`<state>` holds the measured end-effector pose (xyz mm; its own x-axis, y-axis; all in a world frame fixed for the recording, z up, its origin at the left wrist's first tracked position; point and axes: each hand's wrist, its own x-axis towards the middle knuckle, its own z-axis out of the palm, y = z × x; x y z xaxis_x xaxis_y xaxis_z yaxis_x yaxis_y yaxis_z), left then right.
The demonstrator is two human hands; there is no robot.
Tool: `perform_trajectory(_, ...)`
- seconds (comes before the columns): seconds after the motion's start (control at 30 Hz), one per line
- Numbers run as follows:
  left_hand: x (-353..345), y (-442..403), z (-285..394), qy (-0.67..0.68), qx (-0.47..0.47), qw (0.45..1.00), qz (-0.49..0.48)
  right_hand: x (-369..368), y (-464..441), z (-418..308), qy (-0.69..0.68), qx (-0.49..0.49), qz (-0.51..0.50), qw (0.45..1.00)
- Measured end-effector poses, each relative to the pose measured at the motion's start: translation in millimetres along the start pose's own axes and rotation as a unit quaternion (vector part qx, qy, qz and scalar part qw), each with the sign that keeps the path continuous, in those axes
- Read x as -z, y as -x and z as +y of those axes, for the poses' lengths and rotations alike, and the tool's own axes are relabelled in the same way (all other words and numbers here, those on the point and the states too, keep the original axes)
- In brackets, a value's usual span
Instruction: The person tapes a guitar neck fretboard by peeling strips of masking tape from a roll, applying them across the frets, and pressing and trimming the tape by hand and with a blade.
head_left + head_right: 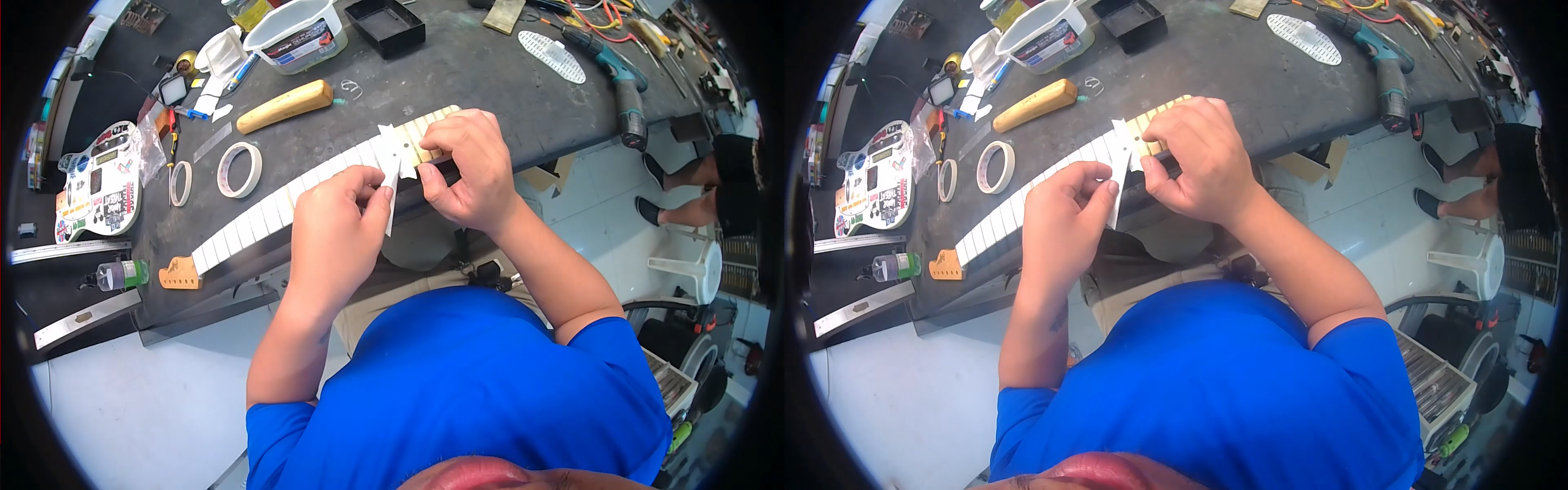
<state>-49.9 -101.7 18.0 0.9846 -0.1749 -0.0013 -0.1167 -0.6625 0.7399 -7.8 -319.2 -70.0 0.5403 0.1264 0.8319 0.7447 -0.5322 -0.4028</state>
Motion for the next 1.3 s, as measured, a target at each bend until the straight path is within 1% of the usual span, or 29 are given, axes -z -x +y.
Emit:
perform_trajectory(0.17, -1, 9, 10, 0.002, -0.009, 1.0, -0.006, 1, 1, 0, -0.003, -0.004, -0.003, 1.0)
perform_trajectory(0.27, -3, 12, 6, -0.032, -0.042, 0.999, 0.006, 0, 0, 2, -0.005, 0.014, 0.011, 1.0)
perform_trajectory(0.37, 9, 21, 13, -0.01, -0.049, 0.994, -0.094, 2, 1, 2, -0.02, -0.016, -0.003, 1.0)
perform_trajectory(0.4, 16, 22, 19, 0.004, -0.02, 0.993, -0.113, 2, 1, 2, -0.025, -0.019, 0.0, 1.0)
perform_trajectory(0.5, 31, 9, 3, 0.012, 0.009, 1.0, -0.016, 1, 1, 1, -0.027, -0.025, -0.002, 0.999)
perform_trajectory(0.57, 39, -19, -2, 0.009, 0.012, 0.998, 0.062, 0, 1, 2, -0.023, -0.02, -0.019, 0.999)
perform_trajectory(0.67, 36, -62, -35, -0.089, -0.083, 0.988, 0.093, 3, -2, 5, 0.006, 0.024, -0.064, 0.998)
perform_trajectory(0.77, 26, -60, -34, -0.078, -0.085, 0.99, 0.084, 6, -7, 1, 0.002, 0.025, -0.081, 0.996)
perform_trajectory(0.8, 23, -47, -20, -0.033, -0.051, 0.996, 0.072, 6, -10, 1, -0.011, 0.02, -0.073, 0.997)
perform_trajectory(0.9, 13, -13, -11, 0.027, 0.004, 0.999, 0.03, 8, -7, 0, -0.044, -0.012, -0.057, 0.997)
perform_trajectory(0.93, 8, -7, -13, 0.06, 0.005, 0.998, 0.029, 8, -3, 1, -0.058, -0.024, -0.055, 0.997)
perform_trajectory(1.03, 2, -2, -16, 0.084, -0.013, 0.995, 0.043, 8, -1, 4, -0.074, -0.033, -0.057, 0.995)
perform_trajectory(1.13, 6, 2, -9, 0.071, 0.019, 0.997, 0.004, 7, -1, 3, -0.078, -0.036, -0.052, 0.995)
perform_trajectory(1.23, 4, 5, -7, 0.04, -0.009, 0.999, 0.013, 7, -2, 4, -0.079, -0.024, -0.039, 0.996)
perform_trajectory(1.3, 1, 6, -13, 0.057, -0.019, 0.997, 0.037, 7, -1, 4, -0.079, -0.017, -0.035, 0.996)
